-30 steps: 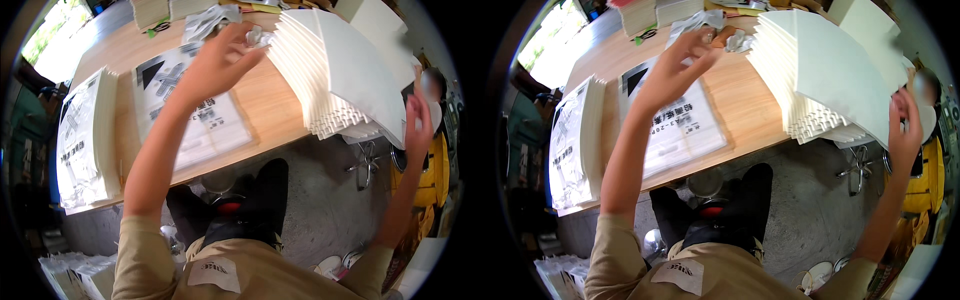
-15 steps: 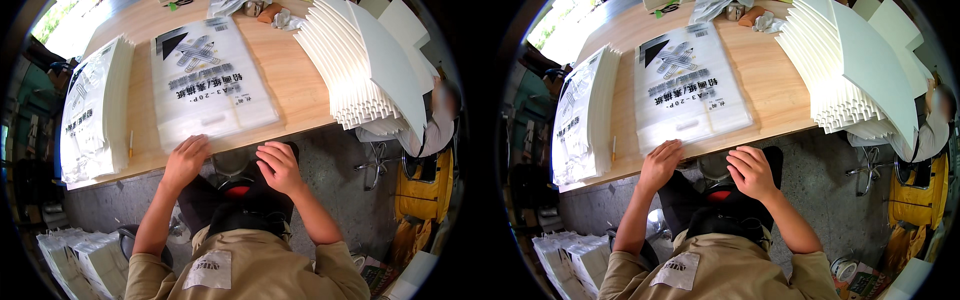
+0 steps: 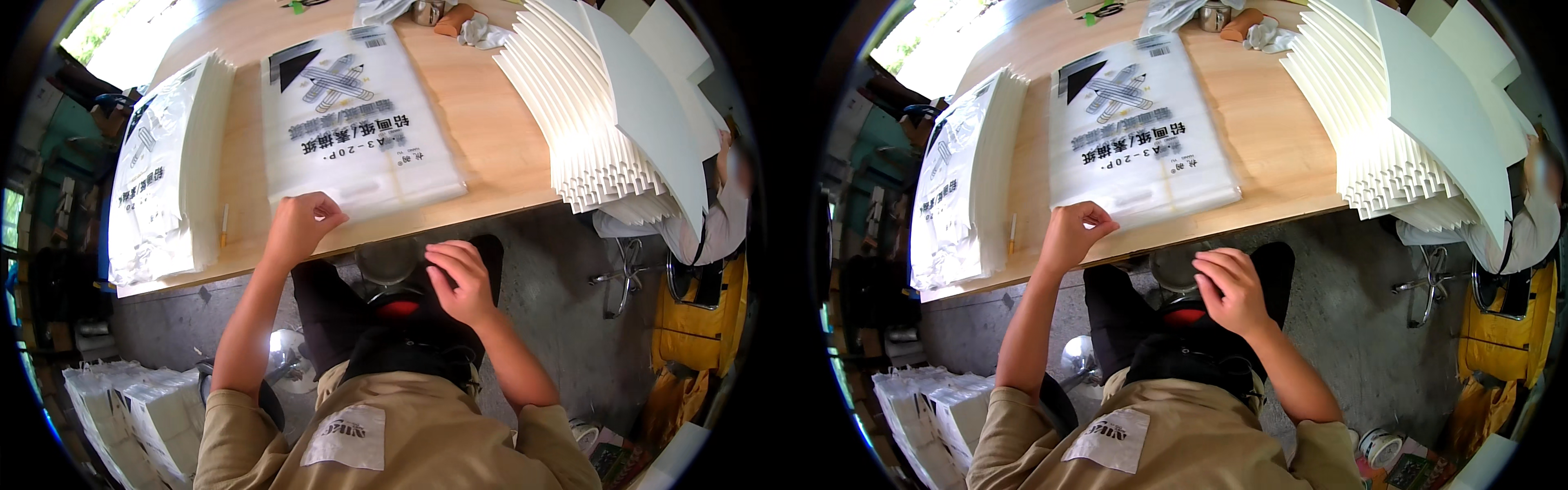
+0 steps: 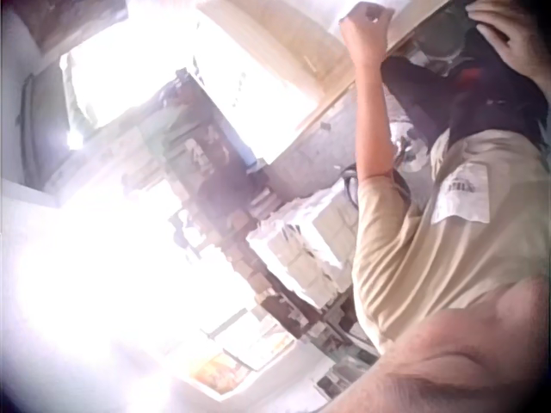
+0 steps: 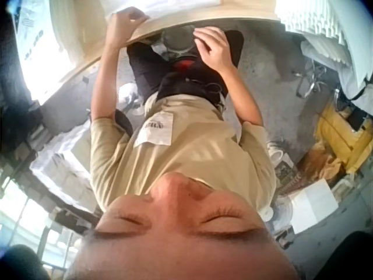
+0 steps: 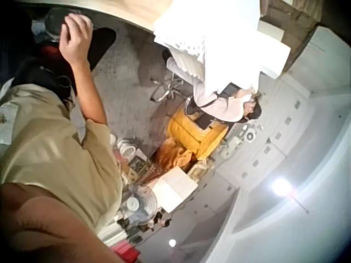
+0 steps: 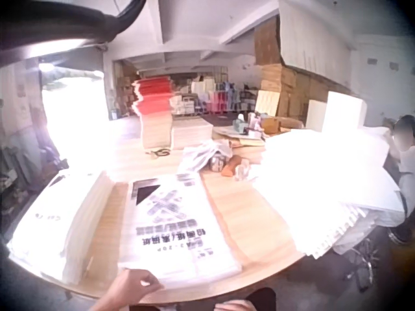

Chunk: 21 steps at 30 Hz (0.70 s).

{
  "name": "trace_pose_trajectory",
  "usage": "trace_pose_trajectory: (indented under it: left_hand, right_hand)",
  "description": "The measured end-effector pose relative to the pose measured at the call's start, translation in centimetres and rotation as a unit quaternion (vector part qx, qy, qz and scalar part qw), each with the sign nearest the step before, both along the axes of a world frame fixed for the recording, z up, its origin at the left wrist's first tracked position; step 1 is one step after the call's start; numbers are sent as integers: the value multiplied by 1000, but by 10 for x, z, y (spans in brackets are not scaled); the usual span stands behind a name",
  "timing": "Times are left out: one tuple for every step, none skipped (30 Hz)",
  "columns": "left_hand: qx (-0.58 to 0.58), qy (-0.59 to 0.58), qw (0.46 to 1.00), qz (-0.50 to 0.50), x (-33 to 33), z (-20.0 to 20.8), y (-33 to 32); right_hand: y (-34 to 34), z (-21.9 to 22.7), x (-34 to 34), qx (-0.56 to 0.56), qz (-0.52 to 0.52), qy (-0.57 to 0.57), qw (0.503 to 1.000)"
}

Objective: The person repeatedly takes stacks of white paper, places them into clear plastic packaging, and seals the bags. The person works at a wooden table in a room with stacks of paper and other supplies. Another person is visible in the background handling similar materials.

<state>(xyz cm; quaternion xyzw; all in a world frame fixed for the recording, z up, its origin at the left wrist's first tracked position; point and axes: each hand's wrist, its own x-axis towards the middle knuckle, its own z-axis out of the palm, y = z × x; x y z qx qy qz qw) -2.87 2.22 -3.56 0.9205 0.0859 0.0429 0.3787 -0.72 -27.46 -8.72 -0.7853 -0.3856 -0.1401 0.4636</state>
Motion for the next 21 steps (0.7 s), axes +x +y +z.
trace_pose_trajectory:
  left_hand:
    - [-16, 31, 999, 7, 5, 4, 2]
    - [-16, 35, 999, 14, 10, 5, 3]
    - [-26, 27, 999, 10, 12, 6, 5]
    - [-36, 20, 999, 6, 14, 4, 6]
    - [-46, 12, 999, 3, 15, 3, 8]
    - [-62, 20, 998, -3, 16, 0, 9]
    - [-79, 28, 996, -8, 16, -3, 10]
    - [-96, 35, 995, -12, 16, -4, 12]
    - [-71, 24, 997, -18, 16, -4, 13]
    - [-46, 13, 999, -23, 17, -2, 12]
    - [-21, 2, 999, -29, 18, 0, 11]
    - [-26, 18, 999, -21, 19, 1, 9]
    - [-31, 33, 999, -14, 21, 4, 7]
    - [-36, 48, 998, -8, 22, 6, 6]
    - [-27, 62, 998, -17, 23, 9, 8]
    - [-18, 76, 997, -25, 24, 11, 10]
    - [-9, 90, 995, -34, 26, 12, 11]
    - [-46, 99, 993, -43, 28, 10, 15]
    - [-84, 108, 989, -53, 30, 4, 21]
    - [-119, 117, 984, -61, 32, 0, 28]
    - [-169, 120, 976, -64, 28, -8, 30]
  right_hand:
    - [14, 6, 2, 10, 11, -8, 1000]
    - [27, 13, 4, 15, 26, -19, 999]
    - [42, 18, 7, 21, 40, -30, 999]
    - [55, 20, 11, 18, 47, -46, 998]
    - [67, 22, 16, 17, 54, -62, 996]
    - [77, 17, 20, 9, 54, -81, 995]
    - [84, 17, 24, 1, 43, -94, 995]
    - [91, 18, 28, -6, 32, -107, 994]
    - [97, 19, 32, -14, 21, -120, 992]
    - [101, 19, 37, -37, 2, -147, 988]
    - [103, 21, 41, -61, -6, -165, 984]
    - [105, 22, 45, -85, -14, -184, 979]
    - [106, 25, 50, -108, -24, -204, 973]
    - [109, 22, 56, -93, -35, -233, 967]
    - [108, 21, 59, -92, -29, -249, 964]
    - [106, 20, 62, -92, -23, -265, 960]
    - [105, 20, 65, -91, -17, -281, 955]
    - [104, 19, 68, -82, -19, -283, 955]
    - [103, 17, 71, -74, -21, -285, 955]
    - [105, 16, 74, -62, -21, -287, 956]
    - [104, 14, 68, -67, -12, -272, 960]
